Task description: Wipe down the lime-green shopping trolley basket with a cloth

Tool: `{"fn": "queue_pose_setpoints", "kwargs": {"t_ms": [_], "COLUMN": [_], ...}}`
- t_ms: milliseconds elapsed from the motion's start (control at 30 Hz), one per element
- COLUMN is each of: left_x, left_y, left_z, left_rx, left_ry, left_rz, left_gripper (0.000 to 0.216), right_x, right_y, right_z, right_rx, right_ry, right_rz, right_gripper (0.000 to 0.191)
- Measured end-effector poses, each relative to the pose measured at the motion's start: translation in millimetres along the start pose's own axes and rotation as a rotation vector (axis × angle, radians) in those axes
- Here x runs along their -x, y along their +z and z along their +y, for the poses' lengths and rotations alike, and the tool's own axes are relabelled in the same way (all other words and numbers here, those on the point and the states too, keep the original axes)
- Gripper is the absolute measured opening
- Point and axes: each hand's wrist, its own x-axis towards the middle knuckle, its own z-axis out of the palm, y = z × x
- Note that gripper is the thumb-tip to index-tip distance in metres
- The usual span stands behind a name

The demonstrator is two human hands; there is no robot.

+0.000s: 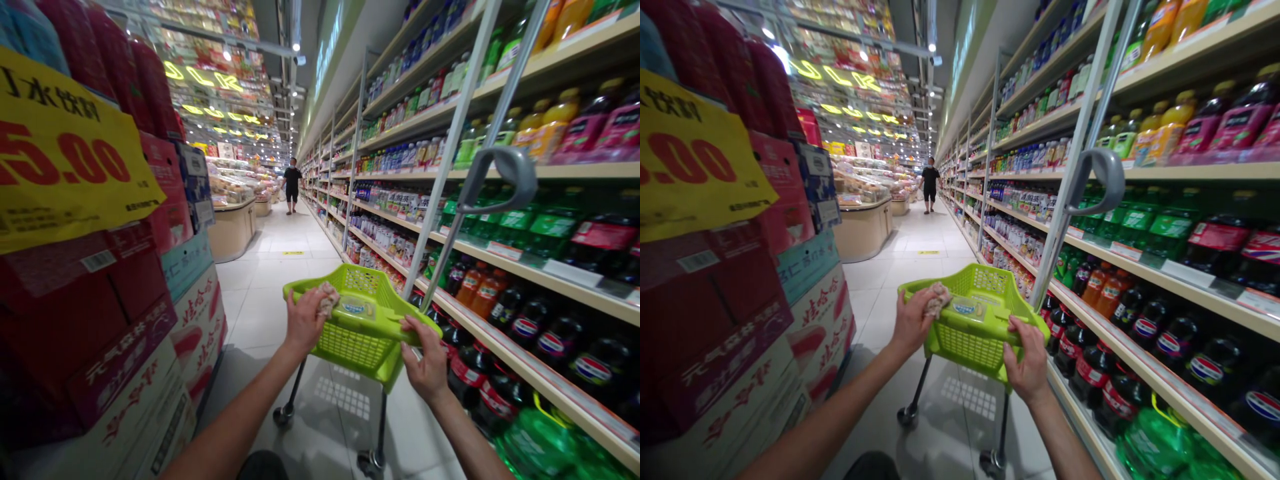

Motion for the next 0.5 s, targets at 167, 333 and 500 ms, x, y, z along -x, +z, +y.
{"fn": "queue_pose_setpoints", "kwargs": {"t_ms": [167,333,500], "left_x": [7.2,-6.1,-14.9], "left_y": [30.8,26.2,1.1], "left_z": [61.9,49.1,1.5], "left_rx": [0.122,0.078,-0.133], "left_ry": [0.339,0.217,0.119], "left_rz": [-0.188,-0.336,-0.381], "left_gripper": [0.046,0.064,0.066], "right_x": [-14.3,-39.0,-44.6], "right_y": [7.9,31.3,65.0], "right_z": [-11.2,-34.1,-57.0], "right_rx": [0.11,0.075,0.135], "right_ry": [0.077,-0.008,-0.028], "right_rz": [0.008,-0.225,-0.305], "right_gripper": [0.04,0.042,0.044]}}
